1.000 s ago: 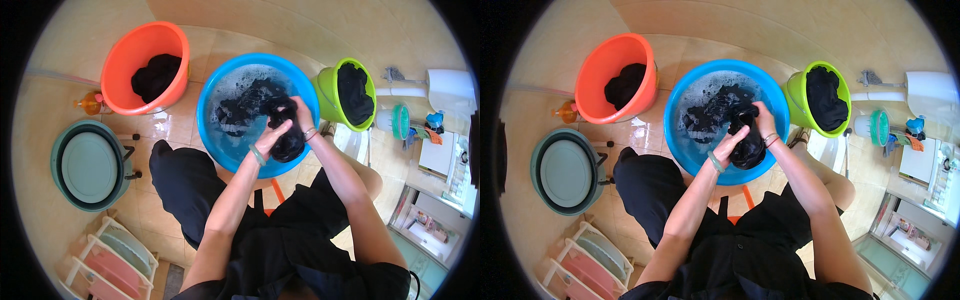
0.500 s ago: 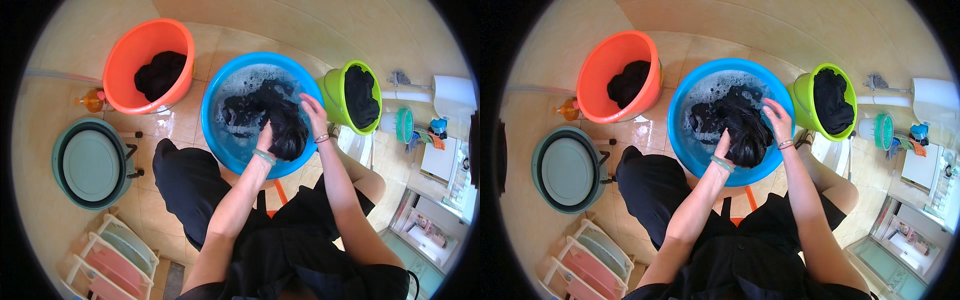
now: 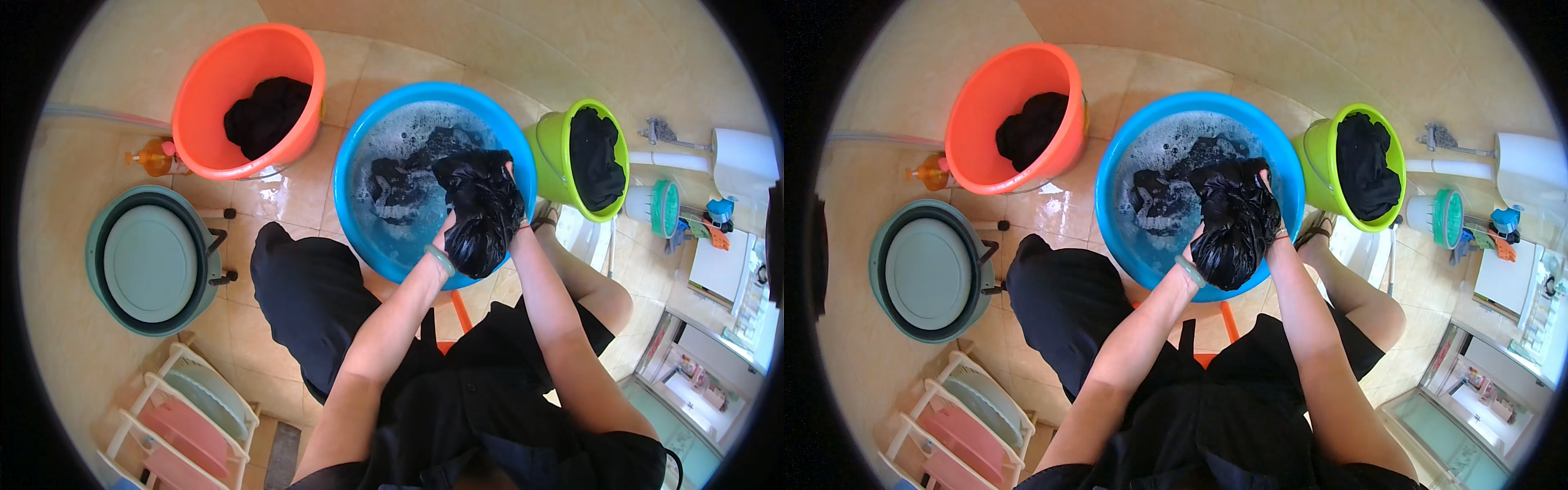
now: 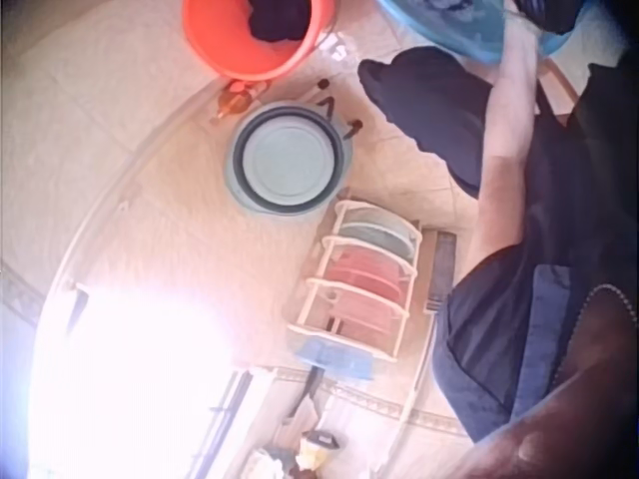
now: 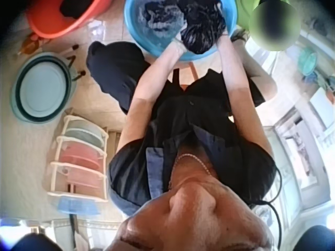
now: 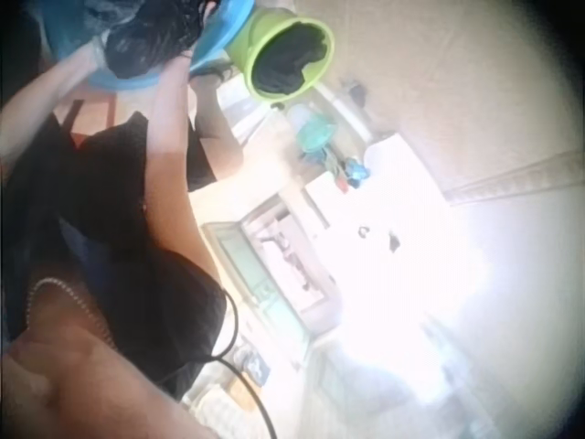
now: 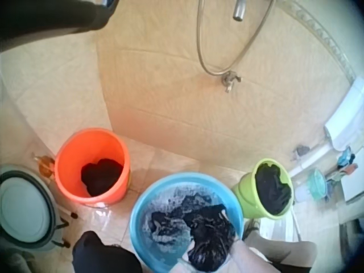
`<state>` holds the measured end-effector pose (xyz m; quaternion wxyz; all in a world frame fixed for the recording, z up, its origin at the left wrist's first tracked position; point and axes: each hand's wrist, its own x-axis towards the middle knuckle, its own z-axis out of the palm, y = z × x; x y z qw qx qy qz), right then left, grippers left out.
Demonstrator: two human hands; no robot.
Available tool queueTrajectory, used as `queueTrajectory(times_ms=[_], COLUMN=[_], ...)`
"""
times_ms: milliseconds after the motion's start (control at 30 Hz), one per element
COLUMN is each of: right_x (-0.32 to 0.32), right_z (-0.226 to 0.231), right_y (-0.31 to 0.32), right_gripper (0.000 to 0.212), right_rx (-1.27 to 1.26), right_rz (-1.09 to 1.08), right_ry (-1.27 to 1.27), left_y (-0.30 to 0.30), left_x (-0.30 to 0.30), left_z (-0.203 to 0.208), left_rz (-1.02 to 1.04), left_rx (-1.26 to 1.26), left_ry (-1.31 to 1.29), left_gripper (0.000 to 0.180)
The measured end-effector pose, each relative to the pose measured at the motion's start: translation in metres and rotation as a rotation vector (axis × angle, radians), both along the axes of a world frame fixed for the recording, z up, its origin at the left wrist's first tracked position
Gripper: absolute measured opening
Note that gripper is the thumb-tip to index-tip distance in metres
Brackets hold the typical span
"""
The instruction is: The person hand-washes dark-colored clothes in a blue basin filled with soapy water. They scrub and rinse each item individually, then transfer the washed clothes into a green bucket. The person also pours water from an orange bucket into the blue basin during the process.
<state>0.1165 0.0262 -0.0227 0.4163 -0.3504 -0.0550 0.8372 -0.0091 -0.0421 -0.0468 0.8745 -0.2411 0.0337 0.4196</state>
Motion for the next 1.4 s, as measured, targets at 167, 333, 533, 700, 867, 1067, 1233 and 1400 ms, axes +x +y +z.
queueTrajectory(times_ms=[167,333,533,700,867,1067,1233,1400], right_x=[0.024,0.018,0.028,0.026,0.034,-0.012,-0.006,0.032], right_z=[-0.02,-0.018,-0.047,-0.049,-0.062,-0.022,-0.024,-0.033], right_y=[0.013,0.025,0.029,0.034,0.031,0.016,0.023,0.044], right_gripper=[0.04,0.03,0.052,0.041,0.046,0.047,0.06,0.067], right_rx=[0.156,0.157,0.281,0.481,0.705,0.69,0.648,0.757], right_rz=[0.099,0.171,0.112,0.247,0.307,0.527,0.374,0.306], right_ry=[-0.251,-0.561,-0.665,-0.882,-1.286,-1.723,-1.676,-1.526], left_y=[0.001,0.006,0.005,0.005,0.0,-0.014,-0.009,0.004], left_x=[-0.002,-0.002,0.007,0.004,0.013,0.012,0.009,-0.017], left_z=[0.009,-0.006,-0.008,0.013,0.018,-0.001,-0.017,0.033], left_rz=[-0.084,-0.305,-0.435,-0.446,-0.387,-0.223,-0.141,-0.055], left_rx=[0.01,0.023,0.128,0.163,0.159,0.119,0.056,0.166], left_ry=[0.563,1.2,1.652,1.703,1.781,1.812,1.419,0.535], left_gripper=[0.045,0.058,0.063,0.056,0.05,0.044,0.066,0.096])
